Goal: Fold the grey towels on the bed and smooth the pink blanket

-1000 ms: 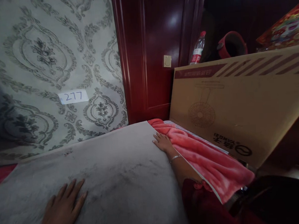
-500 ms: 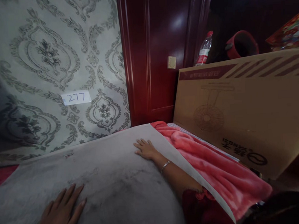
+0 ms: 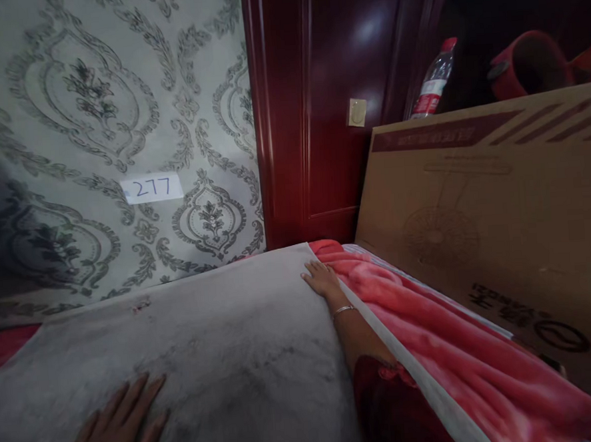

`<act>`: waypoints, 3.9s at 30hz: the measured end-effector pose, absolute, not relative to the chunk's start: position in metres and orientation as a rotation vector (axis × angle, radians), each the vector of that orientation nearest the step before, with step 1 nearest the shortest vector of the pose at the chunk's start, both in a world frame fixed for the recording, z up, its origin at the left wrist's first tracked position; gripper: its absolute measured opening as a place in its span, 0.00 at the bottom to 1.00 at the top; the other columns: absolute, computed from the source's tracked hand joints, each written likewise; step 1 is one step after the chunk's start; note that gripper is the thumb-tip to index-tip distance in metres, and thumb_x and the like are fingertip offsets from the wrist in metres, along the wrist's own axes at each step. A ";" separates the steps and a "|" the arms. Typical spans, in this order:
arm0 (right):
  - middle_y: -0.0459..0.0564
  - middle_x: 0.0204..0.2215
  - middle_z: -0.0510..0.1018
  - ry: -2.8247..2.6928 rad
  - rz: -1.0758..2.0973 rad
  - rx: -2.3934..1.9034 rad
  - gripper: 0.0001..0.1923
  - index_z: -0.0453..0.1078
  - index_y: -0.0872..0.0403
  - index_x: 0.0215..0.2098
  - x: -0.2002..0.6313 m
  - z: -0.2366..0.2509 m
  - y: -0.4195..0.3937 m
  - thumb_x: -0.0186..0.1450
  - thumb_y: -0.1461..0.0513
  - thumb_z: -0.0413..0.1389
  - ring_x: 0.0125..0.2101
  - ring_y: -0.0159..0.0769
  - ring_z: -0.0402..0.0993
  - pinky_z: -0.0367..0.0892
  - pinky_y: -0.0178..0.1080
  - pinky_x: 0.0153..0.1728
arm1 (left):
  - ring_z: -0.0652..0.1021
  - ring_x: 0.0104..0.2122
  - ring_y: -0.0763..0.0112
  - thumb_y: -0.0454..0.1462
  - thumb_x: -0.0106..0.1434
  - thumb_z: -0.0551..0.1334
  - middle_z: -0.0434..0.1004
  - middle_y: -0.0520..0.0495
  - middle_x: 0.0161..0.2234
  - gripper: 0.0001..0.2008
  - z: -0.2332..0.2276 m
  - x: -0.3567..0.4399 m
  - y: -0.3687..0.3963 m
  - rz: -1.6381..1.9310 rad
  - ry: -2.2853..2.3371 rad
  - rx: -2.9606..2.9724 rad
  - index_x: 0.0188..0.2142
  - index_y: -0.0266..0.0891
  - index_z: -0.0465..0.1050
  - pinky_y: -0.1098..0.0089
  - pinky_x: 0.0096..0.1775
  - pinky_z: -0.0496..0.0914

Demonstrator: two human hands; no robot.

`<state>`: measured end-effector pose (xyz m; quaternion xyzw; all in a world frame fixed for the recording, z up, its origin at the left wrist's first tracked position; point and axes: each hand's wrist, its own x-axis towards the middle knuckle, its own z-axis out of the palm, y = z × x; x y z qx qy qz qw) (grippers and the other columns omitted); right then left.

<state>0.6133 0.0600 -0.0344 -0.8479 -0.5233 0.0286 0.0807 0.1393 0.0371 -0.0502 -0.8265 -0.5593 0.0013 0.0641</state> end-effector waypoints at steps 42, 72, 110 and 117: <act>0.51 0.69 0.59 -1.276 -0.186 -2.418 0.27 0.63 0.49 0.67 0.521 -0.092 -0.270 0.74 0.52 0.41 0.70 0.50 0.48 0.47 0.58 0.66 | 0.59 0.66 0.40 0.50 0.69 0.36 0.58 0.33 0.68 0.37 -0.020 0.151 0.025 -0.136 -1.558 -2.622 0.67 0.33 0.60 0.42 0.61 0.57; 0.49 0.72 0.52 -1.990 -0.122 -2.242 0.31 0.52 0.43 0.72 0.419 -0.088 -0.076 0.73 0.48 0.39 0.70 0.49 0.46 0.45 0.61 0.66 | 0.52 0.70 0.50 0.56 0.69 0.46 0.49 0.42 0.71 0.34 -0.040 0.136 0.003 -0.268 -1.364 -2.958 0.70 0.45 0.54 0.41 0.67 0.46; 0.42 0.70 0.56 -1.937 -0.261 -2.042 0.35 0.58 0.37 0.69 0.445 -0.134 -0.068 0.68 0.40 0.37 0.69 0.50 0.51 0.52 0.64 0.65 | 0.49 0.71 0.57 0.51 0.71 0.43 0.44 0.38 0.72 0.33 -0.023 0.007 0.192 -0.098 -1.963 -2.482 0.71 0.39 0.51 0.48 0.68 0.42; 0.43 0.70 0.57 -1.950 -0.265 -2.021 0.33 0.57 0.37 0.69 0.447 -0.132 -0.071 0.69 0.42 0.39 0.68 0.51 0.52 0.54 0.64 0.63 | 0.52 0.70 0.51 0.52 0.70 0.44 0.50 0.34 0.71 0.35 -0.025 -0.011 0.224 -0.147 -2.100 -2.313 0.70 0.34 0.52 0.48 0.66 0.52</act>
